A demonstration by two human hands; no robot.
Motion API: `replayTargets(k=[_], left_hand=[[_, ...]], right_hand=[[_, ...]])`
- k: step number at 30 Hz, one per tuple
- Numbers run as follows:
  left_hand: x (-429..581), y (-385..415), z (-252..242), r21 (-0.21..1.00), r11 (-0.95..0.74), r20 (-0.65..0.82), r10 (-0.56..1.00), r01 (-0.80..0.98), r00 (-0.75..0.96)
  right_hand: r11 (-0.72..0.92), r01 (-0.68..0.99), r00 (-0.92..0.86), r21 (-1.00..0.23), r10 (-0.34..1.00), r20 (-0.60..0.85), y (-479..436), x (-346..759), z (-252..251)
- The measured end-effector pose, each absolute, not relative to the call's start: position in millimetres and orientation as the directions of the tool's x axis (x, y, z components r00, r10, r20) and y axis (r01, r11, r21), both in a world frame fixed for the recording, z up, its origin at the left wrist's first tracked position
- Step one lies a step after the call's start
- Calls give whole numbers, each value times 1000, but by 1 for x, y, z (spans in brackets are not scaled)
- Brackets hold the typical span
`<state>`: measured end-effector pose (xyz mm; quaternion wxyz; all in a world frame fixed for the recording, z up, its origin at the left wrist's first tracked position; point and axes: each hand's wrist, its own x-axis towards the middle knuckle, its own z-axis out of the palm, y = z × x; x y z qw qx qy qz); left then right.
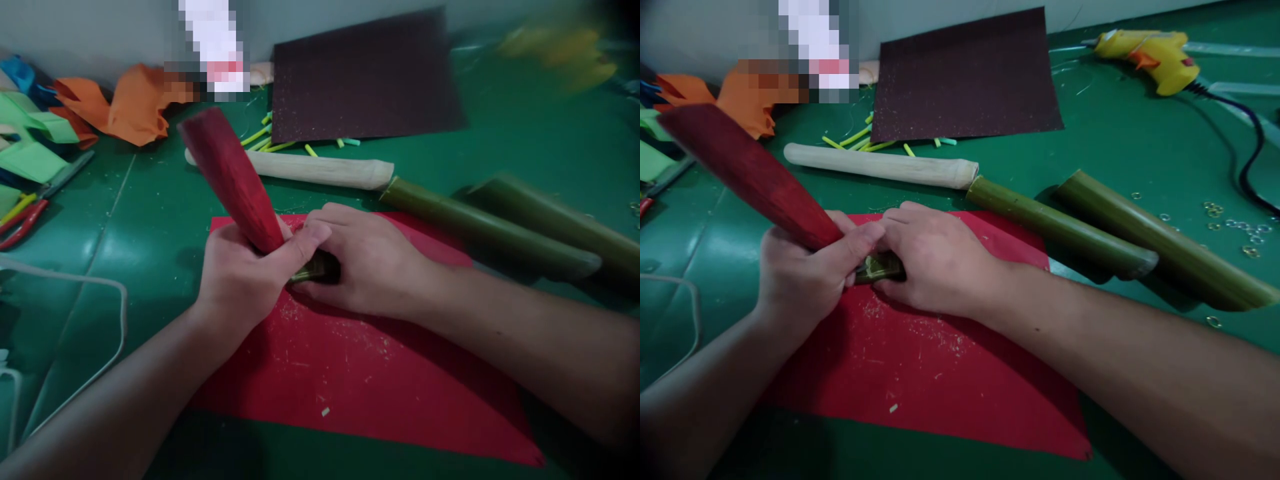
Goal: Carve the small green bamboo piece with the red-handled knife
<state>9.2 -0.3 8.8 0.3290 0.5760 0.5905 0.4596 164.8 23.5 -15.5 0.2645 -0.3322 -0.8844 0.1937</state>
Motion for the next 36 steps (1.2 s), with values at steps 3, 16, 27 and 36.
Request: replayTargets(k=[3,16,27,36], left_hand=[[8,2,7,938,-72,141,973,340,-183],[7,-3,10,970,-38,49,998,239,-40],[3,0,18,931,36,-49,998,363,28],[7,-4,12,939,-53,87,992,339,-86]], right_hand=[[698,517,-636,-496,701,323,23,165,-15],[725,444,-633,-526,669,388,20,163,-12],[762,460,-659,-455,637,400,21,164,-17],[751,418,-646,-511,642,414,21,164,-16]])
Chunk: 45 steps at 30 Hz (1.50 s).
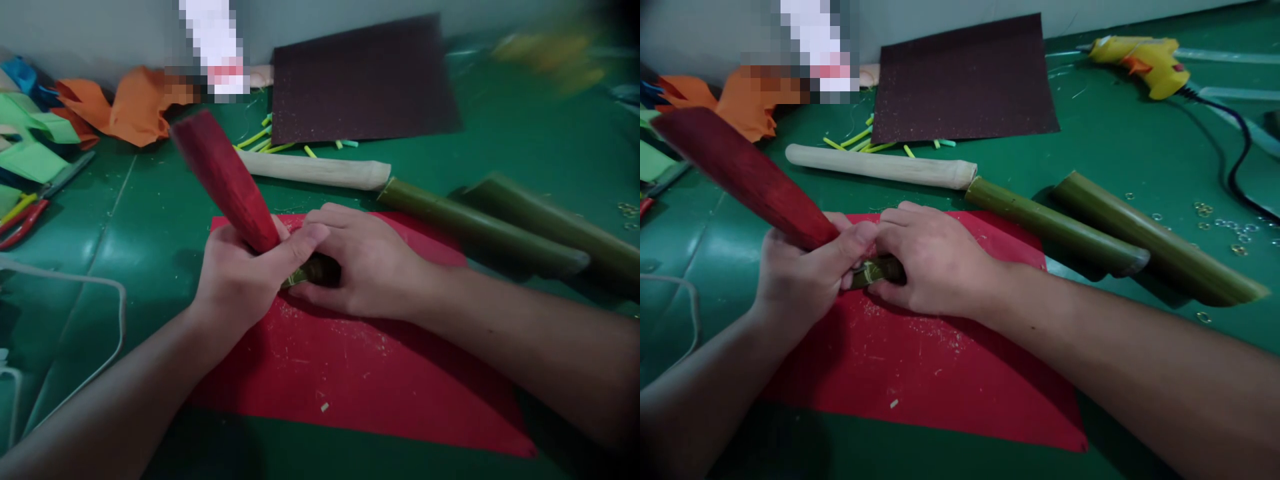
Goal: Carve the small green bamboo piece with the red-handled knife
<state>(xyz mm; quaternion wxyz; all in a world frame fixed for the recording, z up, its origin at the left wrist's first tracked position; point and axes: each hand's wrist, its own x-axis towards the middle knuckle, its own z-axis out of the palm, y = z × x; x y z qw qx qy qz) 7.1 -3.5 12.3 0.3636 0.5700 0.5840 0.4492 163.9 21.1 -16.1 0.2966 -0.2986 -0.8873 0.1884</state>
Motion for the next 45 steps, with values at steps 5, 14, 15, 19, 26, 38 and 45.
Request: replayTargets(k=[5,14,15,19,26,38,45], left_hand=[[7,-4,15,944,-43,49,999,328,-9],[7,-1,9,945,-70,121,982,319,-144],[7,-1,10,952,-64,107,986,300,-130],[7,-2,13,966,-33,41,999,255,-25],[7,-3,12,951,-56,57,998,305,5],[12,-5,12,973,-106,122,990,205,-65],[7,-4,10,942,-108,98,994,318,48]], right_hand=[[746,413,-651,-522,643,403,23,164,-18],[752,436,-631,-495,647,427,21,164,-16],[752,430,-634,-500,646,426,21,164,-16],[736,411,-655,-538,649,387,23,164,-17],[713,427,-642,-555,672,369,23,164,-17],[726,414,-643,-550,661,388,25,164,-17],[727,416,-643,-546,659,389,24,165,-17]])
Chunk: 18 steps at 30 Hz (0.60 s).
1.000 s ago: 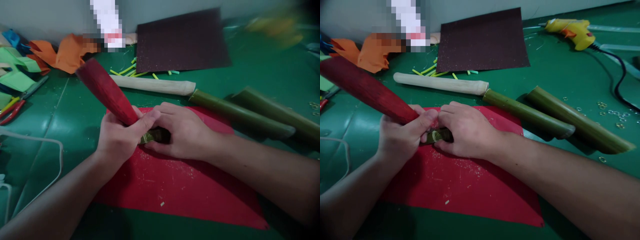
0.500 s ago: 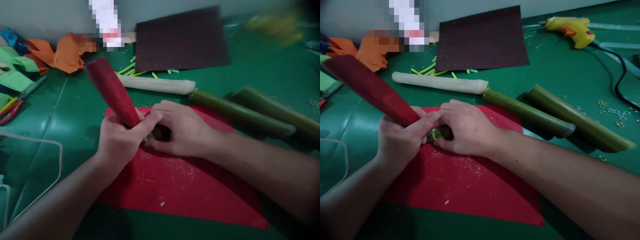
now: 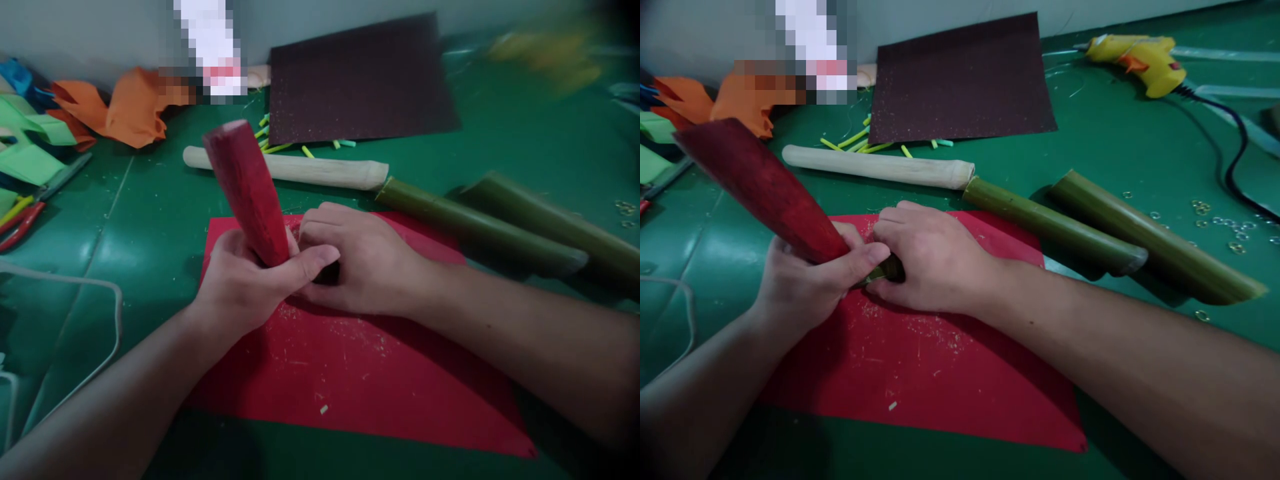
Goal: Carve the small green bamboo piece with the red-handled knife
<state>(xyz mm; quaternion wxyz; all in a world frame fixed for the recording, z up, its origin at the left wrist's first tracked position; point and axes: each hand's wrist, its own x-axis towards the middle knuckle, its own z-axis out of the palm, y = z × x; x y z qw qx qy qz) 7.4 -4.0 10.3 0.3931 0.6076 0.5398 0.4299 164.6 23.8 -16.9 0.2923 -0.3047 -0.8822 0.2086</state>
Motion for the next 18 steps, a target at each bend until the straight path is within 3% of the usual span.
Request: replayTargets(k=[3,9,18], left_hand=[[7,-6,9,918,-114,108,993,379,36],[9,-5,6,917,-118,201,962,380,-185],[-4,-9,4,990,-75,84,993,116,-82]], right_hand=[[724,423,-641,-545,664,384,24,165,-17],[737,432,-656,-520,652,379,25,165,-16],[726,411,-655,-551,656,375,25,167,-15]])
